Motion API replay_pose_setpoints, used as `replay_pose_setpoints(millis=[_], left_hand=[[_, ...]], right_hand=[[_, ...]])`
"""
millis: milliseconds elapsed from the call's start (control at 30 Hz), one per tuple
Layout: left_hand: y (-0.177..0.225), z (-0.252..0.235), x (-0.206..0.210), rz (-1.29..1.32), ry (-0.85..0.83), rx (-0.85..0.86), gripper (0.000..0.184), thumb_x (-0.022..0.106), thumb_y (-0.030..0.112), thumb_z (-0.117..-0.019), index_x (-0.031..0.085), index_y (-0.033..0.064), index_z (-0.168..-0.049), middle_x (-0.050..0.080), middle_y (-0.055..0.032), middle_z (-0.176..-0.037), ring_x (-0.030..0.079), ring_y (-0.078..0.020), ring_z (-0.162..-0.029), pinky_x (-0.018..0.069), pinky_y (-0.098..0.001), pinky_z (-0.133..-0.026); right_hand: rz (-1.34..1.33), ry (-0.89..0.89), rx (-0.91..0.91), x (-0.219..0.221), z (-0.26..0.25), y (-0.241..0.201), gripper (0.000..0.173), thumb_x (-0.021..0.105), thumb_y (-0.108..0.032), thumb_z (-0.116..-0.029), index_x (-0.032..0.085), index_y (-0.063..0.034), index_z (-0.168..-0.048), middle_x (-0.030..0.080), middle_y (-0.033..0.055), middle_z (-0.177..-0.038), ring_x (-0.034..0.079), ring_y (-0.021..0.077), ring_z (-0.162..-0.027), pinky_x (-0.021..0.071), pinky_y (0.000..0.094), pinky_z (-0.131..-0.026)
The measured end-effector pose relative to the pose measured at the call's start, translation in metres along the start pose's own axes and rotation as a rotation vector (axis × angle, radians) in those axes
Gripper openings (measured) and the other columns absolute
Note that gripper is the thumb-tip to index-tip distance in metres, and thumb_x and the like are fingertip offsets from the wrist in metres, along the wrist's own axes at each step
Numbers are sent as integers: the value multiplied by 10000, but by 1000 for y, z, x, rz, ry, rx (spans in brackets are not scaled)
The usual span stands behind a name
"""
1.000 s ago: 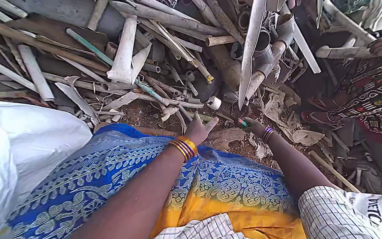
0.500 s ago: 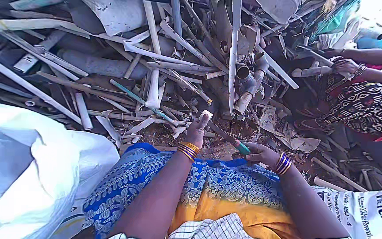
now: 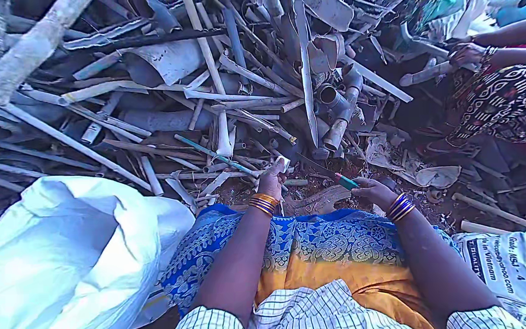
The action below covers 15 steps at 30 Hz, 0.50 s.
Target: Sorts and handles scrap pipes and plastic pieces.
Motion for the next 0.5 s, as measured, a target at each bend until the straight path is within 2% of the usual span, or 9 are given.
replay_pose_setpoints(millis=[33,67,133,167,233,267,400,500], left_hand=[[-2,-1,-1,-51,-21,53,235,616,136,-1030,610,-16,-1210,632,-82,-987,602,-125,-799,521,-263,-749],[-3,-2,-3,-132,-41,113,251,645,78,-1001,625,-30,-1228,661,-94,-1029,608,-117,-841,512,-262,-785],[-3,-2,-5,-346,-55,177,423,735,35,-930,610,-37,-1327,684,-161,-1221,639,-167,-1061,496,-332,-959],[-4,-4,-6,-447,-35,191,495,781,42,-894,603,-32,-1350,684,-179,-1246,648,-192,-1107,492,-360,-997],[-8,-9,-8,-612,-7,212,588,838,70,-849,594,-24,-1376,685,-200,-1252,661,-239,-1134,495,-404,-1027],[-7,-10,-8,-684,-3,215,618,849,95,-846,584,-17,-1393,682,-205,-1265,660,-261,-1155,489,-423,-1045],[2,-7,-5,-930,22,258,616,845,165,-868,589,36,-1413,660,-206,-1325,633,-334,-1234,455,-505,-1090],[5,-7,-2,-1125,24,230,612,821,248,-899,586,39,-1424,613,-226,-1381,591,-379,-1280,431,-548,-1103]], right_hand=[[-61,59,-38,10,0,-1,263,471,-68,-1069,529,22,-1309,554,23,-825,536,52,-600,480,203,-568],[-101,121,-71,22,0,-2,277,456,-97,-1079,505,29,-1321,526,20,-806,505,56,-579,456,209,-551],[-110,150,-118,45,-2,-1,337,431,-144,-1083,448,33,-1369,486,26,-799,482,84,-566,452,250,-546],[-117,87,-121,54,-2,-1,337,427,-145,-1080,443,23,-1372,480,15,-794,478,80,-565,448,246,-542],[-171,-94,-89,66,1,-5,306,437,-116,-1072,482,0,-1352,494,-20,-738,449,43,-516,415,200,-496],[-192,-133,-75,70,3,-7,330,441,-105,-1074,487,3,-1383,521,-14,-718,445,41,-493,402,195,-477],[-90,-64,-78,76,-1,-14,437,387,-146,-1100,365,2,-1511,520,24,-786,481,77,-534,455,238,-530],[97,-23,-64,63,-15,-15,439,423,-162,-1104,400,0,-1511,572,71,-858,530,105,-618,485,267,-612]])
Point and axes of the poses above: each hand's wrist, its own z-axis away from the middle knuckle, its own x-axis out of the palm, y = z × x, the point moved 2 cm from there along -z, towards the middle knuckle
